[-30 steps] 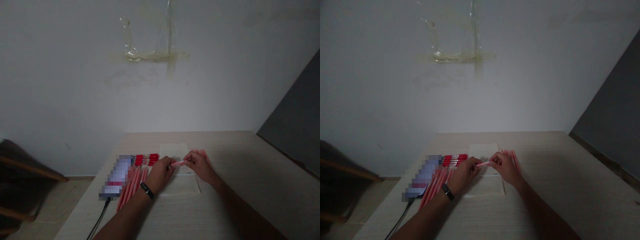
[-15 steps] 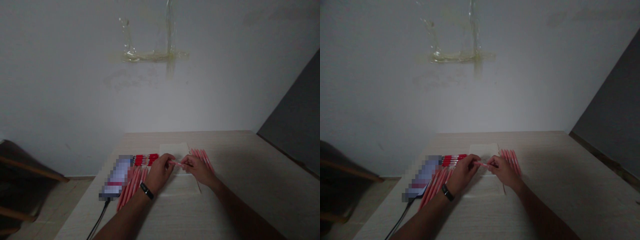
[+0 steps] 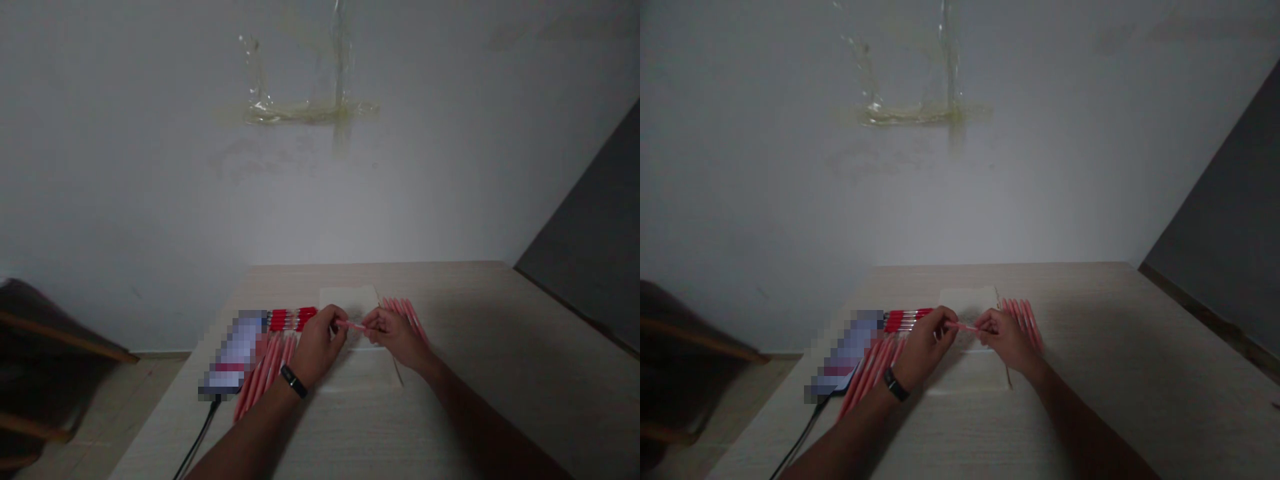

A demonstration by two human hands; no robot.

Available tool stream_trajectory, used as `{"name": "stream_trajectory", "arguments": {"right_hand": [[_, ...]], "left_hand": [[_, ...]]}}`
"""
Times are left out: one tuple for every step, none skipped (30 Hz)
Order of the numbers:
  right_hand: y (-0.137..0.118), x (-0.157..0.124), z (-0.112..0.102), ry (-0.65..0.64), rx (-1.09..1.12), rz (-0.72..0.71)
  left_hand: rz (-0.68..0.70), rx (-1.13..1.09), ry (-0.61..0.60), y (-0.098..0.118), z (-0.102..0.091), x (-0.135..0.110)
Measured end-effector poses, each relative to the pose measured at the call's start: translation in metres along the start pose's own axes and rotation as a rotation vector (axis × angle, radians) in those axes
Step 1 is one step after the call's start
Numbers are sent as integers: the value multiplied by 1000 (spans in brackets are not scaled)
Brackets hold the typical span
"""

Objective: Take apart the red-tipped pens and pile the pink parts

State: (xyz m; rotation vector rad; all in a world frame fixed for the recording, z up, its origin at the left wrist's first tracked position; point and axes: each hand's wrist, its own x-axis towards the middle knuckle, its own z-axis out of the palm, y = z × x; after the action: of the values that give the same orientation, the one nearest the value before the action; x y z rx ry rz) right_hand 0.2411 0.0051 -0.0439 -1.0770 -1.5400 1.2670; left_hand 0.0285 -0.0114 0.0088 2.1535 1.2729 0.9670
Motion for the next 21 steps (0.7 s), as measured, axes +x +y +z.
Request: {"name": "stream_trajectory", "arguments": {"right_hand": [[0, 0, -1, 18, 0, -14], [0, 1, -2, 33, -2, -29], [0, 1, -2, 45, -4, -45], [-1, 2, -3, 53, -4, -60], [-1, 2, -3, 59, -4, -71], [-2, 2, -4, 64, -5, -76], [-3, 2, -4, 69, -11, -77], [-3, 2, -4, 72, -24, -77], [-4, 2, -5, 70, -43, -76], [-4, 2, -5, 66, -65, -77], [-5, 2, -5, 59, -86, -78], [-5, 2, -5, 49, -103, -80], [-5, 2, -5, 39, -111, -82], [-5, 2, -5, 31, -111, -84], [-5, 2, -6, 24, -106, -86], [-4, 2, -6, 20, -102, -90], [-4, 1, -6, 21, -106, -94], [-5, 1, -6, 28, -121, -101], [-5, 1, -6, 38, -147, -109], [-6, 0, -7, 47, -181, -116], [-7, -1, -7, 54, -215, -125]], "left_hand": [[2, 8, -11, 0, 0, 0], [6, 13, -23, 0, 0, 0], [11, 15, -31, -1, 0, 1], [16, 15, -36, -1, 0, 1], [21, 13, -36, -1, 0, 1], [25, 9, -36, -2, 0, 1], [30, 6, -32, -2, 0, 0], [33, 4, -28, -2, 0, 0], [37, 3, -24, -3, 0, 0], [40, 3, -21, -3, 0, 0], [43, 4, -19, -3, 0, -1], [45, 6, -18, -3, 0, -1], [47, 7, -19, -3, -1, -1], [49, 8, -21, -4, -1, -1], [51, 11, -21, -4, -1, -1], [54, 15, -21, -4, -1, 0], [57, 21, -20, -3, -1, 0], [62, 30, -17, -3, -1, 0], [66, 40, -14, -3, -1, 0], [71, 52, -13, -3, -1, 0], [74, 67, -13, -3, -1, 0]]}}
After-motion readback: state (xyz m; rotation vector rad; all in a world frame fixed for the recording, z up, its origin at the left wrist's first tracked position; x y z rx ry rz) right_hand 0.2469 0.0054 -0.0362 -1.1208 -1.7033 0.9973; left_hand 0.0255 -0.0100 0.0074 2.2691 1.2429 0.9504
